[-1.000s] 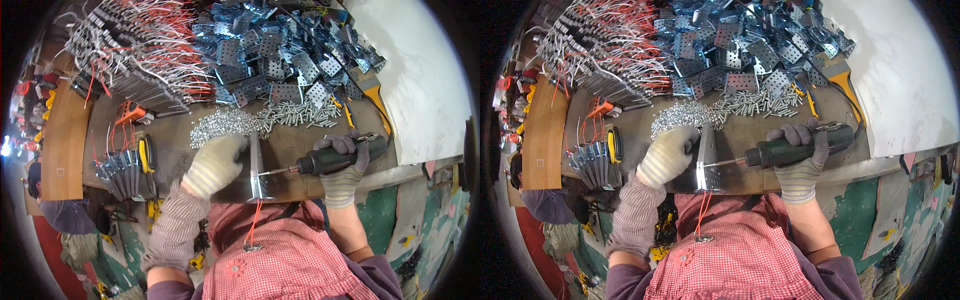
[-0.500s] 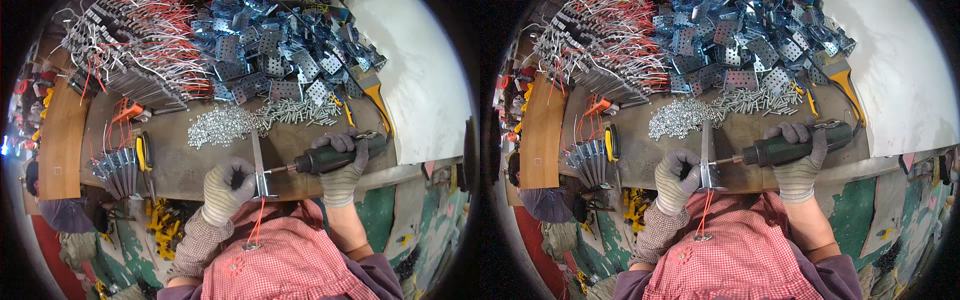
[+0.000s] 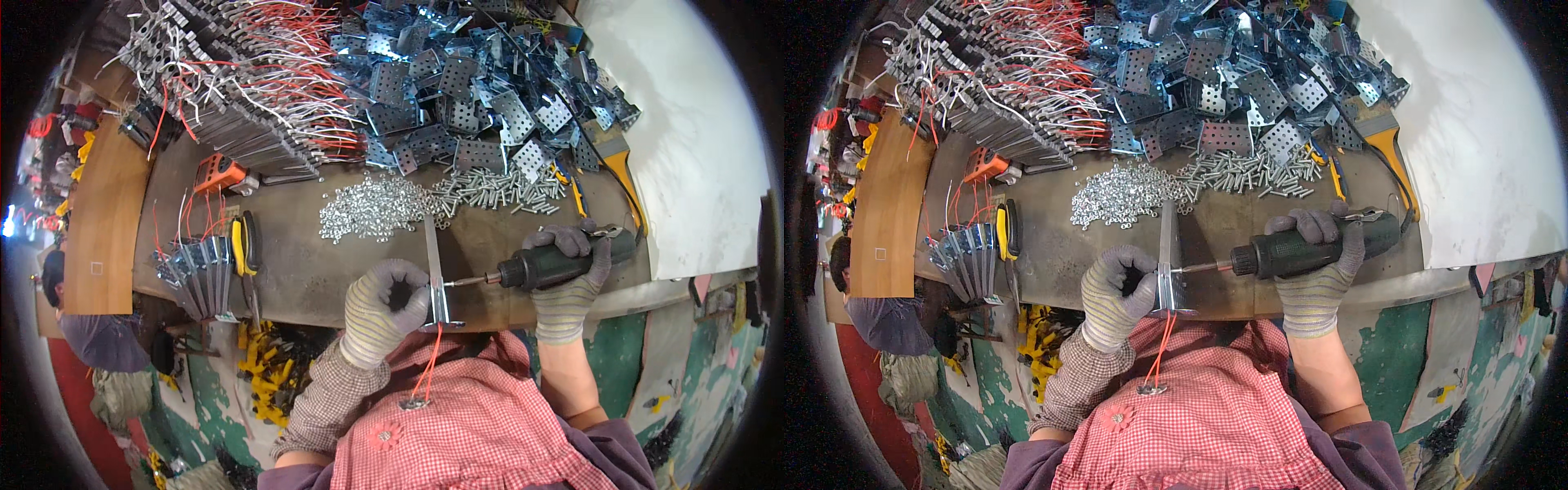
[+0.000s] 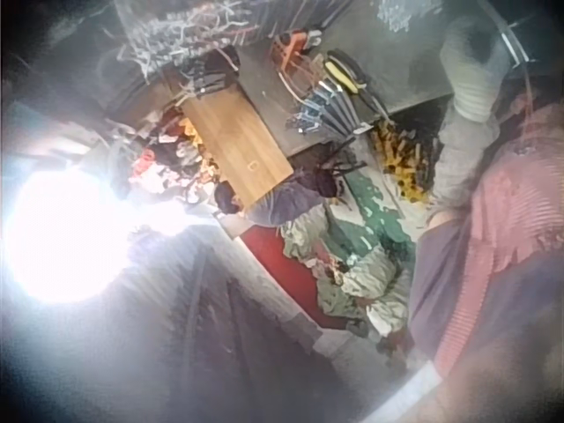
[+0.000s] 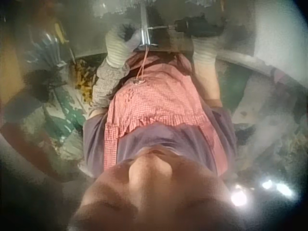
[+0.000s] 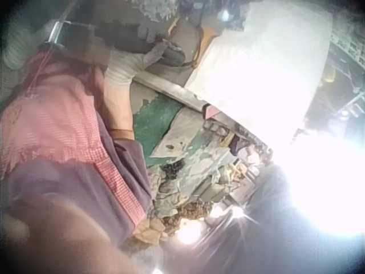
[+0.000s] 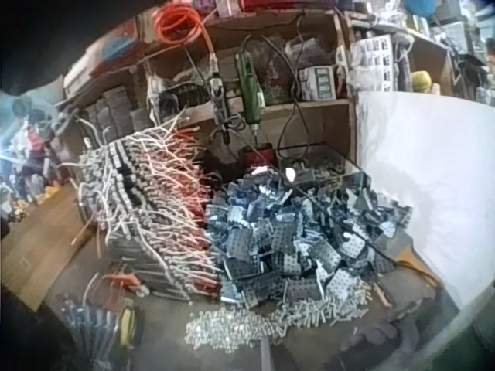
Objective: The person assembles electrical components by fitting perforated metal plates onto base units with wires, fastening them using an electric screwdriver, and placing the assembled units aside.
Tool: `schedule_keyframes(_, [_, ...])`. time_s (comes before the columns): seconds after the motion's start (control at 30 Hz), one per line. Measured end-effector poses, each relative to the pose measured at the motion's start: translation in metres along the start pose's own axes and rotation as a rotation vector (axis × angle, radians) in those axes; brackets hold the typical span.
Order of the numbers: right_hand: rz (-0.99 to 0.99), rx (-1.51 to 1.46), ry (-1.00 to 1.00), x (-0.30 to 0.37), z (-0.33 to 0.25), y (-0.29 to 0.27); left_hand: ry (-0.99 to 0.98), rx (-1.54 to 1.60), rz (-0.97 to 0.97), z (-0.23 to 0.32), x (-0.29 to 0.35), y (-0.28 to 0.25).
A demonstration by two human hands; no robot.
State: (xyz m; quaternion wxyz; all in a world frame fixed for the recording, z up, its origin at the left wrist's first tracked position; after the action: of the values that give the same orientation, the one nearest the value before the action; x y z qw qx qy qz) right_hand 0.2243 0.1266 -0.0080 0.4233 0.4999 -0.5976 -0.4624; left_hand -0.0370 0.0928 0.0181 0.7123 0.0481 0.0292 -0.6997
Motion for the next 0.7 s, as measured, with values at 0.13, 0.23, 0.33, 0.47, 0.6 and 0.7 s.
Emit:
schedule_keyframes(0.13, [0.009, -0.004, 0.024, -0.0002, 0.0038, 0.0015, 0.021, -0.025, 0.012, -0.0021, 0.0012, -0.0012])
schedule_keyframes(0.23, [-0.012, -0.008, 0.024, -0.0010, 0.0031, 0.0016, 0.017, -0.038, 0.007, -0.0007, 0.0005, -0.0013])
schedule_keyframes(0.33, [-0.009, 0.009, 0.014, -0.0013, 0.0028, -0.0001, 0.025, -0.024, 0.008, -0.0032, 0.0004, -0.0015])
schedule_keyframes(0.47, [0.005, 0.004, 0.019, -0.0001, 0.0046, 0.0017, 0.036, -0.141, -0.082, -0.0017, 0.0008, -0.0053])
schedule_keyframes(0.6, [-0.010, 0.004, 0.026, -0.0005, 0.0058, 0.0013, -0.026, -0.091, -0.082, -0.0007, 0.0014, -0.0057])
schedule_keyframes(0.7, [0.003, 0.015, 0.017, 0.0002, 0.0046, 0.0033, 0.007, -0.137, -0.090, 0.0008, 0.0008, -0.0043])
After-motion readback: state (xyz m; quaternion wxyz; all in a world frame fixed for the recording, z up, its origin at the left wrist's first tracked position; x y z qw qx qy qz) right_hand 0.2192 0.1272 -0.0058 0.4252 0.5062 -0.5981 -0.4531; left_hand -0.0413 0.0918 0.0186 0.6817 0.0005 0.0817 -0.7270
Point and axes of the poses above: each hand's wrist, its own x-axis away from the middle knuckle, its own y-axis out of the palm, z = x × y, the point moved 3 cm from there along -x, towards the middle knuckle, and after that the axes turned 10 degrees about x, right-handed, at the moved point
